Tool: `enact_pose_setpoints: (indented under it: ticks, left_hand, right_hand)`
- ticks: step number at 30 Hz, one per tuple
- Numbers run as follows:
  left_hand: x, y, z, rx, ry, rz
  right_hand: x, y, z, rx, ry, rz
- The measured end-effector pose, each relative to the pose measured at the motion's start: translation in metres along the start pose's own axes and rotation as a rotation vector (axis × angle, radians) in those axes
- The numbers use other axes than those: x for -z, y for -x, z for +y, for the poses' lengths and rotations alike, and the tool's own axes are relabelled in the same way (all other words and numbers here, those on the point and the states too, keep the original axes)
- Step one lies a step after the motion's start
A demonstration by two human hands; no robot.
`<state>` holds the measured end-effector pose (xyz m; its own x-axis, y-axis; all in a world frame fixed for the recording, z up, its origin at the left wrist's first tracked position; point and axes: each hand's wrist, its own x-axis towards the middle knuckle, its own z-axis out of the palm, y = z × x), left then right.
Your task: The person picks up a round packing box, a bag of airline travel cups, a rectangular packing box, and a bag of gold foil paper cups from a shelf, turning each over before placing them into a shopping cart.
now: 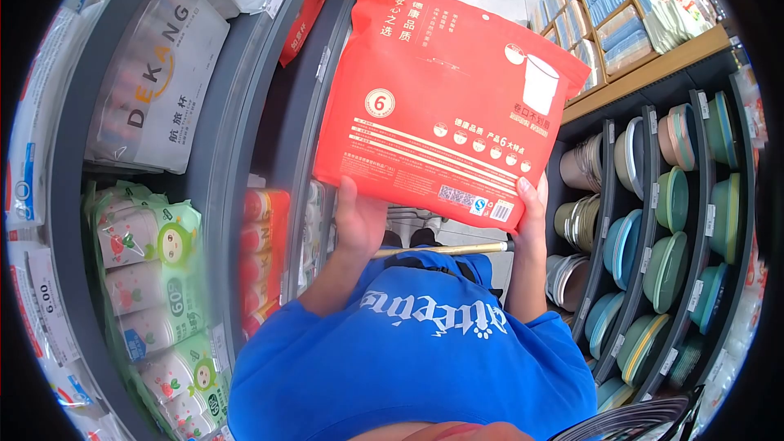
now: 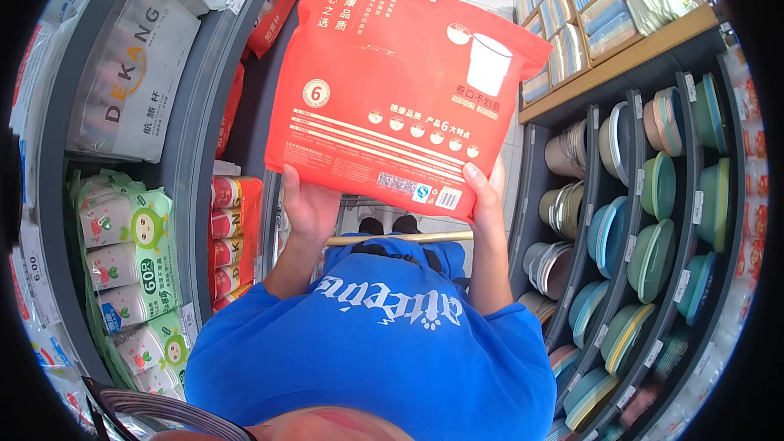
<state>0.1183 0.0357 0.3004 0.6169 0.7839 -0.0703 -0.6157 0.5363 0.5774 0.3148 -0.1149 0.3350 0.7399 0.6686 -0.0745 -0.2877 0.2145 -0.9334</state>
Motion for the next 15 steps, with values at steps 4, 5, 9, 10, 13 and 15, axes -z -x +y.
enact_pose_setpoints:
  ticks: [4, 5, 9, 10, 13, 15]
  left_hand:
    - [0.0013, -0.0007, -0.0007, 0.001, 0.0, -0.003]
    - [0.0014, -0.0011, -0.0011, 0.0, -0.002, 0.0]
    - [0.0023, -0.0023, -0.0019, 0.006, 0.0, -0.001]
    - [0.0021, -0.0026, -0.002, 0.005, 0.0, 0.002]
    - [0.0016, -0.0033, -0.0026, 0.002, -0.001, 0.008]
    - [0.0023, -0.004, -0.0028, -0.001, -0.002, 0.004]
  right_hand:
    - [0.0014, -0.0013, 0.0007, -0.007, -0.003, -0.006]
    - [0.0018, -0.0015, 0.0012, -0.008, -0.003, -0.002]
    - [0.0055, -0.0032, 0.0046, -0.008, 0.003, -0.006]
    - [0.007, -0.0033, 0.0058, -0.011, 0.0, -0.009]
    - [0.0091, -0.0035, 0.0076, -0.02, -0.01, -0.016]
    - [0.0083, -0.004, 0.007, -0.024, -0.017, -0.02]
